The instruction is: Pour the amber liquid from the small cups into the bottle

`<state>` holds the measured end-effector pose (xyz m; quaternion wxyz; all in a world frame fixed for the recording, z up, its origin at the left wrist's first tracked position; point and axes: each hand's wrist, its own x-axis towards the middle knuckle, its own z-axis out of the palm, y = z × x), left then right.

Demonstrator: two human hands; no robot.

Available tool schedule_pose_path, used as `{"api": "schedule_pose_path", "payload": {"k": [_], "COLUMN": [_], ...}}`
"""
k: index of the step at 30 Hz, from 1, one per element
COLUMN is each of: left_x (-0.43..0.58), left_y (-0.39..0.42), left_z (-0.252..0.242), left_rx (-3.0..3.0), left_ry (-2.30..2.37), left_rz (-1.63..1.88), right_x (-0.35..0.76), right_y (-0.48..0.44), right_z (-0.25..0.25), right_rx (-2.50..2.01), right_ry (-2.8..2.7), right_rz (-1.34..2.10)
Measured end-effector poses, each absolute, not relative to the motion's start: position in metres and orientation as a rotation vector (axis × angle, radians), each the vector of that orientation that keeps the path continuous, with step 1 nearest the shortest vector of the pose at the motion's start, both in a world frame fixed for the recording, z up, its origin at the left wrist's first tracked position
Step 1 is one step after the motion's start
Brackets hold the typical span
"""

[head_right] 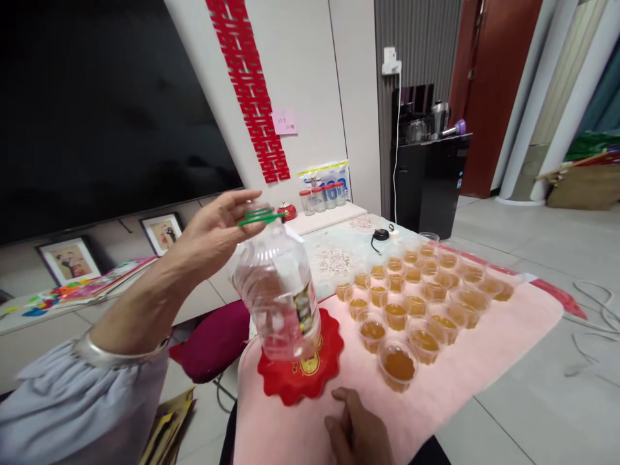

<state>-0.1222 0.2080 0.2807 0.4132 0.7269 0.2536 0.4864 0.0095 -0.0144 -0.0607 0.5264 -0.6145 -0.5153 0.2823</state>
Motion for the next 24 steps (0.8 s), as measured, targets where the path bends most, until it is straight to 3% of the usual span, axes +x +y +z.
{"api": "schedule_pose_path", "payload": {"k": [7,16,24], "left_x": [-0.158,-0.154,-0.155], "left_y": [0.195,0.197,0.212], "left_z": [0.243,0.242,0.213], "left_rx": [1.480,1.445,1.526], "left_ry": [0.601,0.388,0.216], "left_rz": [1.048,1.044,0.853], "right_x": [0.001,0.020,0.002], "right_y": [-0.021,0.006,0.043], "right_z": [-0.049,0.018,0.041], "right_rx": [-1.379,-1.295,-1.311], "right_ry": [-1.253,-1.443,-1.228], "right_rz": [0.523,0.128,0.643]}}
